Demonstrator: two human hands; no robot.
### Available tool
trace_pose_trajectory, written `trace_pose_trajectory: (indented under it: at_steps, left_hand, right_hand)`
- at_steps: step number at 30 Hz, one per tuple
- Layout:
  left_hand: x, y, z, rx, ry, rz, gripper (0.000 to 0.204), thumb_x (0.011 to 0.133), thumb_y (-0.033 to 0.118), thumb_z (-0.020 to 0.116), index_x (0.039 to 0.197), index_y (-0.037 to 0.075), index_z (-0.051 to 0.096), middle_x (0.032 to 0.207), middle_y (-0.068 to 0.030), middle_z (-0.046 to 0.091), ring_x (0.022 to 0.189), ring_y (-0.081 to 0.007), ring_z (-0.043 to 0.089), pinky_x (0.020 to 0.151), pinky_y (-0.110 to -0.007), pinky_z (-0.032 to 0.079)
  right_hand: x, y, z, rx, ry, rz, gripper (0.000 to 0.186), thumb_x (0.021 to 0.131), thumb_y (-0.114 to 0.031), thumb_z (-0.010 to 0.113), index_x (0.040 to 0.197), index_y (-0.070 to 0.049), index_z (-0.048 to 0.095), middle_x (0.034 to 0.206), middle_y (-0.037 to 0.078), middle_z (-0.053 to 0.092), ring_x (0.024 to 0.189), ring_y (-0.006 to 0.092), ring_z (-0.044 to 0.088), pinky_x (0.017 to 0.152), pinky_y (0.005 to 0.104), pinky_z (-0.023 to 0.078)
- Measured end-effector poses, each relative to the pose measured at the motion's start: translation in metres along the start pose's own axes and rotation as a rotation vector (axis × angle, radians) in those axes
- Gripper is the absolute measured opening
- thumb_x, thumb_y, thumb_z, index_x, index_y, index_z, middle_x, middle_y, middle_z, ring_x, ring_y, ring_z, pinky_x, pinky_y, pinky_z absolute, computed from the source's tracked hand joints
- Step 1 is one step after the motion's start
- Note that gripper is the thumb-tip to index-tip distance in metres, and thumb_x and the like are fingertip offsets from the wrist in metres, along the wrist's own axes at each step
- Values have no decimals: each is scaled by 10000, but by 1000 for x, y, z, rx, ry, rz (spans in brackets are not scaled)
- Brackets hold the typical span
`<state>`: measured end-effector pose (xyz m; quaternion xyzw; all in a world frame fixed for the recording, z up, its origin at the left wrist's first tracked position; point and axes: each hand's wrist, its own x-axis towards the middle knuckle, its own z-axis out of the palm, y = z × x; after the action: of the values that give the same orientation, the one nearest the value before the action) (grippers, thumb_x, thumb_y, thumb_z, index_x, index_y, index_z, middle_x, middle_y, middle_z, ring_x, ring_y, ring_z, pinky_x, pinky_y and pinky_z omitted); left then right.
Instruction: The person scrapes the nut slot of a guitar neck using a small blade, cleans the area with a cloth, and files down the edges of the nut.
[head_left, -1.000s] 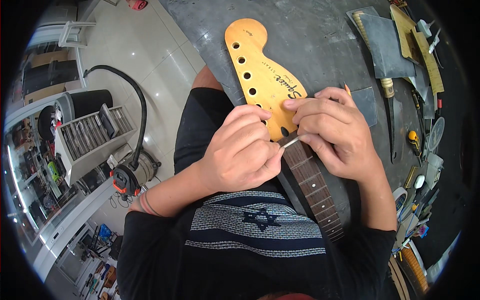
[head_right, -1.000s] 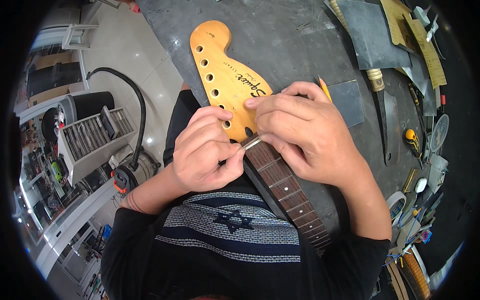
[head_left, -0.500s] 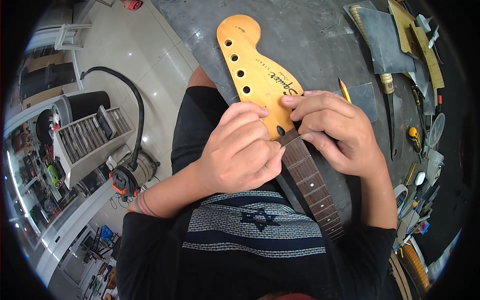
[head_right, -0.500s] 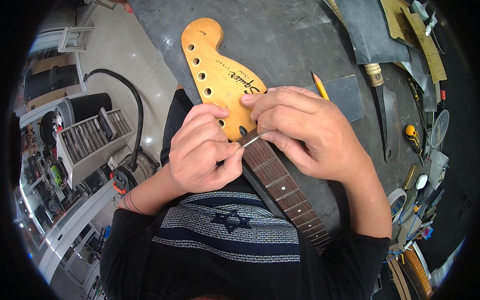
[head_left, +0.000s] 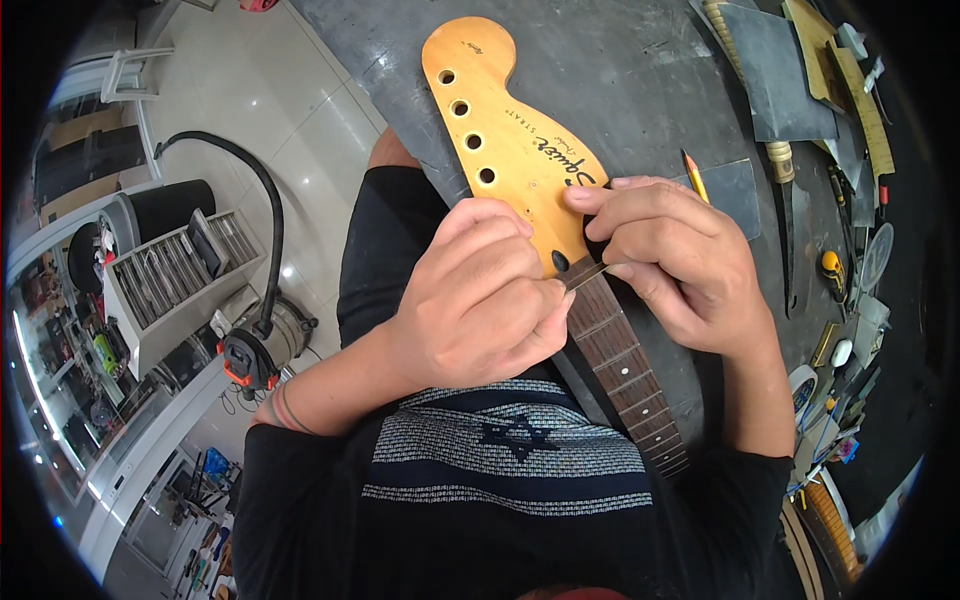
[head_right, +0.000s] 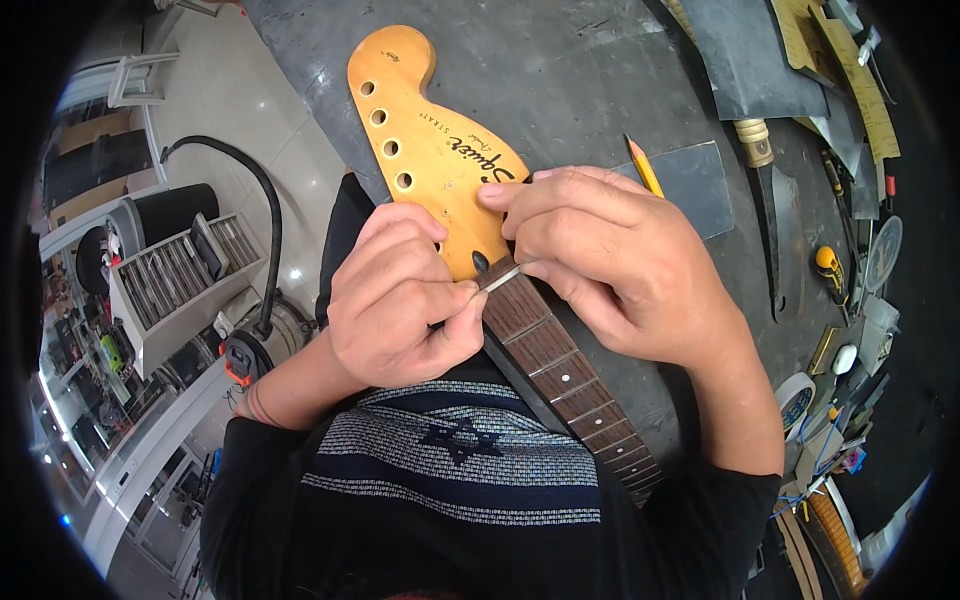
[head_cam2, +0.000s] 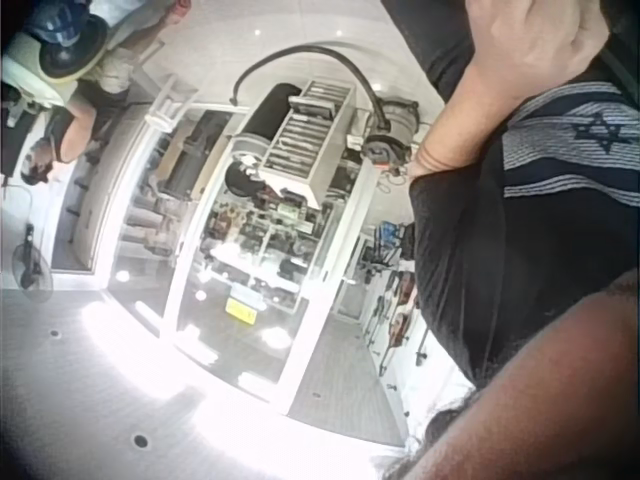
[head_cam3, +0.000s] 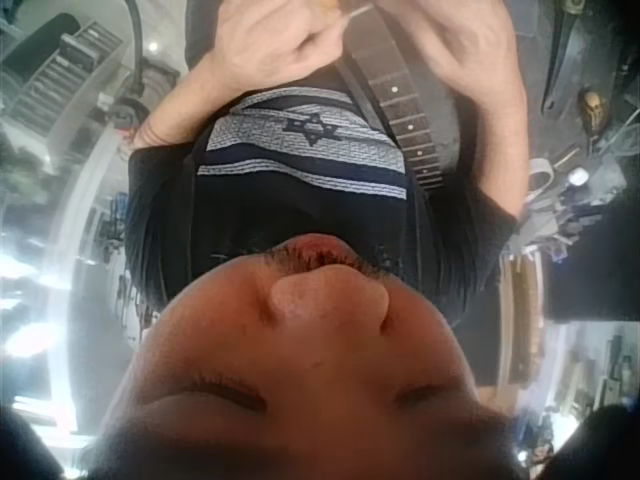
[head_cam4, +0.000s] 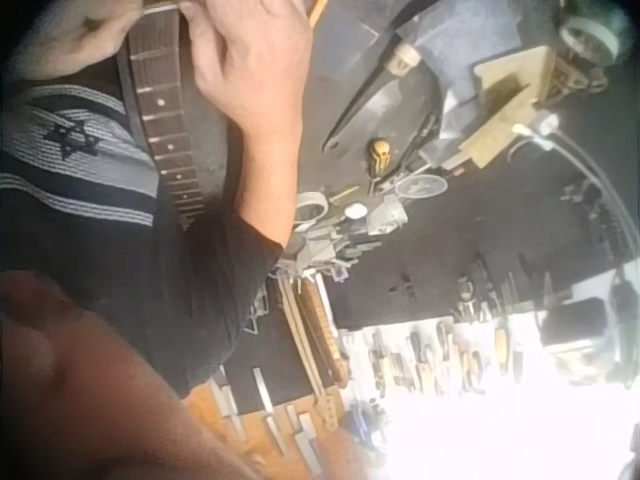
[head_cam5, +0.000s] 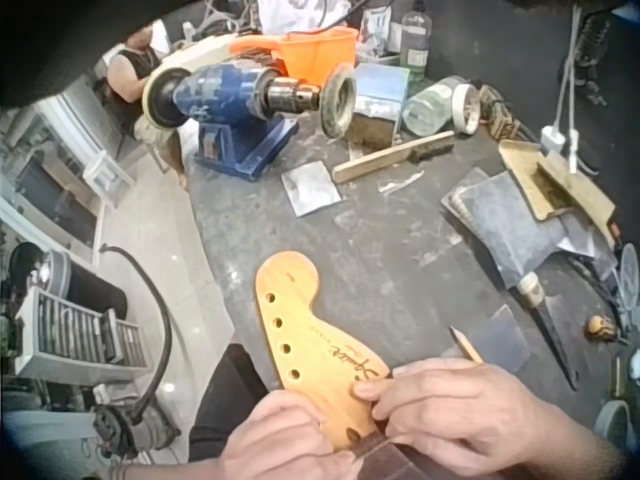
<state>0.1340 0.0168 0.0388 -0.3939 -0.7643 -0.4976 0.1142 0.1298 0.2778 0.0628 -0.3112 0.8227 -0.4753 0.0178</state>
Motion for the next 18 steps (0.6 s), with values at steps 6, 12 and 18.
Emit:
trace_pose_trajectory:
  at_steps: [6,12,18]
  left_hand:
    - [0,0,0,10,-9,-1,214,799,-52,890,908,20,720,776,-61,605,672,-261,588,826,-490,613]
    - [-2,-3,1,-22,9,-3,223,797,-69,879,929,15,720,780,-67,609,673,-264,596,822,-490,613]
    - [0,-6,-3,-49,7,-25,209,832,-101,844,957,10,720,786,-74,610,678,-263,606,806,-476,630]
  right_hand:
    - [1,-2,0,-27,10,6,144,912,32,806,1036,-6,744,1152,142,818,1210,351,820,1033,478,639]
    - [0,0,3,48,39,24,153,899,48,808,1024,-5,739,1119,144,806,1205,348,824,972,451,648]
    - [4,-4,6,31,56,35,150,947,75,783,1076,14,735,1169,173,802,1247,374,812,1026,461,638]
